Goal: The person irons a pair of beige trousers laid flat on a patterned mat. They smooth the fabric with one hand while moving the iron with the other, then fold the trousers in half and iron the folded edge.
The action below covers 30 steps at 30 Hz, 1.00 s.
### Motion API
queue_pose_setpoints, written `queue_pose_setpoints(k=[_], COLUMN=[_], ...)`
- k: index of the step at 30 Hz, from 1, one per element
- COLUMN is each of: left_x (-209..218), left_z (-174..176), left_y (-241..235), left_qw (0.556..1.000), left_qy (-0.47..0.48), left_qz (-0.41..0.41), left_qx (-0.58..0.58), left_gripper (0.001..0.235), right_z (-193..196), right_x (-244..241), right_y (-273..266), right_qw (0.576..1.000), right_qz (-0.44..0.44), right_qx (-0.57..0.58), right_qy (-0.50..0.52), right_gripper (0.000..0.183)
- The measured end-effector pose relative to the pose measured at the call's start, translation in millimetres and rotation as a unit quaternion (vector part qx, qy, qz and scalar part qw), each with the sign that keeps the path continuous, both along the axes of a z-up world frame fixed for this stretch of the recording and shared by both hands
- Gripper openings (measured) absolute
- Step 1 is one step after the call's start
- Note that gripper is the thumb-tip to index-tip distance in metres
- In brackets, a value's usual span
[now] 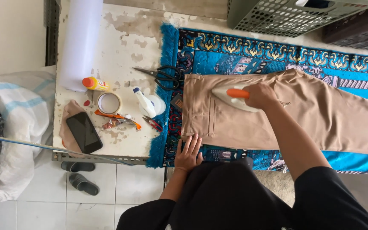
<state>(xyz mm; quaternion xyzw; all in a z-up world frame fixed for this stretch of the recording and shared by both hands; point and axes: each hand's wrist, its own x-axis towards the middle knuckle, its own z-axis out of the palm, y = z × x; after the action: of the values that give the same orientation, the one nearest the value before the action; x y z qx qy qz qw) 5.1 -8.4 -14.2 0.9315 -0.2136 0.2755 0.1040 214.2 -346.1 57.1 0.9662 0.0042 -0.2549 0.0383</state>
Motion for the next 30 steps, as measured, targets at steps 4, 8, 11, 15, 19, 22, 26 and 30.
queue_pose_setpoints(k=[4, 8, 11, 15, 19, 22, 26, 30], left_x=[-1.1, 2.1, 4.6, 2.7, -0.8, 2.8, 5.7, 0.6], left_z=[0.7, 2.3, 2.1, 4.5, -1.7, -0.6, 1.4, 4.6], left_y=[-0.7, 1.9, -1.9, 0.9, 2.2, 2.2, 0.3, 0.9], left_qw=[1.000, 1.000, 1.000, 1.000, 1.000, 1.000, 1.000, 1.000], left_qy=[-0.002, -0.005, -0.012, -0.010, 0.000, -0.012, -0.011, -0.015], left_qz=[0.000, -0.007, -0.006, -0.010, -0.015, -0.013, -0.007, -0.008], left_qx=[-0.015, -0.006, -0.012, -0.010, 0.008, -0.006, 0.002, 0.002], left_gripper=[0.061, 0.061, 0.061, 0.061, 0.060, 0.061, 0.061, 0.061], right_z=[13.3, -3.5, -22.5, 7.8, 5.6, -14.6, -9.4, 4.9], right_x=[-18.3, -16.6, -6.6, -11.5, -24.0, -16.9, -2.7, -18.3], right_y=[-3.1, -9.5, -25.1, -9.4, -6.8, -17.3, -21.6, -14.9], right_qw=[0.997, 1.000, 0.998, 0.995, 0.995, 0.999, 0.999, 0.993], right_qz=[0.034, -0.019, -0.057, -0.005, -0.003, -0.032, -0.049, 0.044], right_qx=[0.008, -0.021, -0.004, -0.007, -0.023, -0.029, -0.003, -0.022], right_qy=[0.073, -0.014, -0.036, 0.103, 0.094, -0.015, 0.008, 0.110], right_gripper=[0.032, 0.030, 0.037, 0.042, 0.034, 0.031, 0.038, 0.038])
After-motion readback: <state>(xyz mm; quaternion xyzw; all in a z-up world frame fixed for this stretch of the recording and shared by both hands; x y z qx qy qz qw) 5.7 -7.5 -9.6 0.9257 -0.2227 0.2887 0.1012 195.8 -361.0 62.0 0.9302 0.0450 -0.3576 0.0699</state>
